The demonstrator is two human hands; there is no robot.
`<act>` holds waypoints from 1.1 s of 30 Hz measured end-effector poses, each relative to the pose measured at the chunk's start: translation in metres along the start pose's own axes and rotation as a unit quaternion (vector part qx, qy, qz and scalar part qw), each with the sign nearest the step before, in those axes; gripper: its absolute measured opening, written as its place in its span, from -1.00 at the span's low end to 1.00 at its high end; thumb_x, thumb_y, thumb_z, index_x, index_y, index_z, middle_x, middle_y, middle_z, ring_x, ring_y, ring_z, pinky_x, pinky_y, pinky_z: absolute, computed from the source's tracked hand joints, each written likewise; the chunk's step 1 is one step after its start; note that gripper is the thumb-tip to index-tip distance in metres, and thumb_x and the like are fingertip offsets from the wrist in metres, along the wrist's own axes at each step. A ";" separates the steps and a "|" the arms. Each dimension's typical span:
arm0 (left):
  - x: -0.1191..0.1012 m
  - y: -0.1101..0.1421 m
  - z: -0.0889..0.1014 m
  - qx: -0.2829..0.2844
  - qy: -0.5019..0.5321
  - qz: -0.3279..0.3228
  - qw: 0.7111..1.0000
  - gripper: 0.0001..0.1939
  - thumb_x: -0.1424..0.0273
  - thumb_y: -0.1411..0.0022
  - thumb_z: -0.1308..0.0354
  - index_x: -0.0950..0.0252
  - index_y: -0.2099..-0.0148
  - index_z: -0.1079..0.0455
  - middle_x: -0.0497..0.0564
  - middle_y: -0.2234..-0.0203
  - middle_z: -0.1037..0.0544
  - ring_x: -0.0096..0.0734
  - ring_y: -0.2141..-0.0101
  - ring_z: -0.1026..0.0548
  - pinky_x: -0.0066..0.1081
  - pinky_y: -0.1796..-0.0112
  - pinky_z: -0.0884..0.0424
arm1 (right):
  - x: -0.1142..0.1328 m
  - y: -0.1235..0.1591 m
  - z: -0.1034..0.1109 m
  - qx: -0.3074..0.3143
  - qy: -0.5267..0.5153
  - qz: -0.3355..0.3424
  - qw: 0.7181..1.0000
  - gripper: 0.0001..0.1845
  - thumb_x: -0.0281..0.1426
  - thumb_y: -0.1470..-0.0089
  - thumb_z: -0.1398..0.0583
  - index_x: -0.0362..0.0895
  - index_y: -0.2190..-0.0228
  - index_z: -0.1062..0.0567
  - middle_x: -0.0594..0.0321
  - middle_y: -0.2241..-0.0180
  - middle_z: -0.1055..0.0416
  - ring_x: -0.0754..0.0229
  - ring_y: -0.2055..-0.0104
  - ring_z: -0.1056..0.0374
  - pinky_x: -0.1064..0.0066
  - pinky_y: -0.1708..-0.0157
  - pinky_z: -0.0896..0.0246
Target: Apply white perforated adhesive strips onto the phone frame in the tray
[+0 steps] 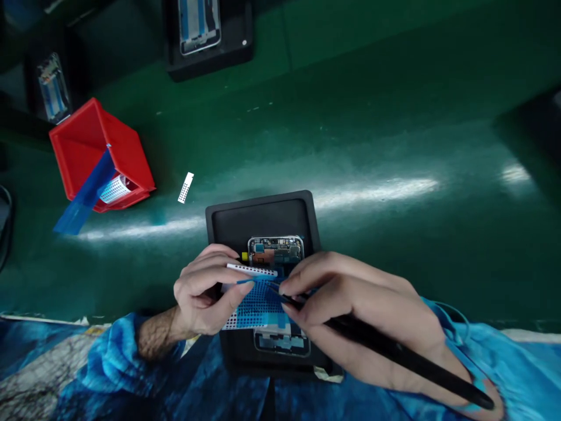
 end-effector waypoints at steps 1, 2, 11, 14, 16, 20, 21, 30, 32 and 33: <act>0.000 0.000 0.000 0.002 -0.002 -0.002 1.000 -0.81 0.51 0.18 -0.16 0.23 0.40 -0.32 -0.10 0.56 -0.50 -0.46 0.55 -0.42 -0.24 0.36 -0.40 | -0.002 0.000 -0.001 0.028 0.010 0.023 0.999 -0.95 -0.34 0.20 -0.12 0.02 0.61 -0.39 0.24 0.51 -0.40 0.19 0.42 -0.35 0.41 0.53 -0.35; -0.001 0.000 0.000 0.003 -0.005 -0.003 1.000 -0.82 0.51 0.17 -0.16 0.23 0.40 -0.32 -0.11 0.55 -0.49 -0.47 0.54 -0.42 -0.24 0.36 -0.40 | -0.004 0.001 -0.001 0.055 0.017 0.045 0.997 -0.94 -0.35 0.16 -0.09 0.02 0.57 -0.36 0.24 0.48 -0.38 0.20 0.40 -0.34 0.42 0.52 -0.34; -0.001 -0.002 0.001 0.019 -0.014 -0.009 1.000 -0.83 0.50 0.15 -0.15 0.26 0.40 -0.32 -0.08 0.56 -0.48 -0.47 0.54 -0.43 -0.26 0.35 -0.40 | -0.008 0.001 0.004 0.102 0.024 0.051 0.993 -0.96 -0.34 0.12 -0.06 0.02 0.53 -0.31 0.20 0.44 -0.34 0.20 0.34 -0.32 0.46 0.48 -0.32; 0.000 -0.001 0.000 0.021 -0.012 -0.007 1.000 -0.82 0.49 0.16 -0.15 0.24 0.39 -0.31 -0.09 0.56 -0.48 -0.47 0.54 -0.43 -0.25 0.36 -0.40 | -0.009 0.003 0.004 0.104 0.025 0.050 0.993 -0.96 -0.31 0.13 -0.07 0.04 0.51 -0.32 0.20 0.43 -0.35 0.19 0.34 -0.33 0.46 0.49 -0.33; 0.001 -0.001 0.000 0.018 -0.008 -0.003 1.000 -0.81 0.49 0.16 -0.15 0.22 0.38 -0.31 -0.10 0.56 -0.48 -0.47 0.54 -0.43 -0.24 0.35 -0.40 | -0.011 0.004 0.004 0.098 0.024 0.046 0.994 -0.94 -0.29 0.12 -0.05 0.05 0.51 -0.32 0.20 0.43 -0.35 0.19 0.34 -0.32 0.45 0.48 -0.33; 0.000 -0.001 -0.001 0.013 -0.002 -0.002 1.000 -0.79 0.51 0.18 -0.17 0.24 0.38 -0.32 -0.08 0.56 -0.49 -0.47 0.54 -0.43 -0.25 0.35 -0.41 | -0.011 0.004 0.002 0.098 0.025 0.036 0.994 -0.90 -0.28 0.11 -0.03 0.06 0.52 -0.34 0.20 0.46 -0.36 0.19 0.34 -0.32 0.43 0.46 -0.32; 0.000 -0.001 -0.001 0.013 -0.002 -0.003 1.000 -0.79 0.51 0.19 -0.17 0.25 0.39 -0.32 -0.07 0.56 -0.49 -0.46 0.55 -0.43 -0.25 0.36 -0.41 | -0.010 0.004 0.001 0.097 0.026 0.038 0.994 -0.89 -0.28 0.10 -0.02 0.06 0.52 -0.34 0.20 0.46 -0.36 0.18 0.34 -0.32 0.43 0.47 -0.32; -0.001 -0.003 0.000 0.005 -0.007 0.002 1.000 -0.83 0.49 0.20 -0.18 0.26 0.44 -0.33 -0.07 0.58 -0.50 -0.47 0.57 -0.43 -0.27 0.33 -0.40 | 0.000 0.005 -0.019 -0.070 -0.009 -0.005 0.998 -0.81 -0.33 0.11 -0.03 0.02 0.64 -0.39 0.25 0.59 -0.33 0.19 0.45 -0.30 0.36 0.58 -0.26; -0.001 -0.003 -0.001 0.003 -0.009 0.004 1.000 -0.84 0.50 0.21 -0.18 0.27 0.45 -0.34 -0.08 0.58 -0.50 -0.47 0.56 -0.43 -0.29 0.32 -0.40 | 0.001 0.004 -0.020 -0.074 -0.010 -0.004 0.997 -0.80 -0.34 0.11 -0.03 0.03 0.65 -0.39 0.27 0.61 -0.33 0.20 0.47 -0.30 0.36 0.60 -0.25; -0.001 -0.003 -0.001 0.002 -0.009 0.005 1.000 -0.84 0.50 0.21 -0.18 0.27 0.45 -0.34 -0.08 0.58 -0.50 -0.48 0.56 -0.43 -0.30 0.32 -0.40 | 0.000 0.004 -0.020 -0.075 -0.011 0.000 0.997 -0.80 -0.35 0.11 -0.03 0.03 0.65 -0.38 0.27 0.61 -0.34 0.20 0.47 -0.30 0.36 0.59 -0.25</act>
Point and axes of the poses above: each hand's wrist, its own y-axis away from the middle knuckle, its own z-axis out of the back of the hand, x = y × z, the point moved 1 cm from there along -y, towards the middle knuckle
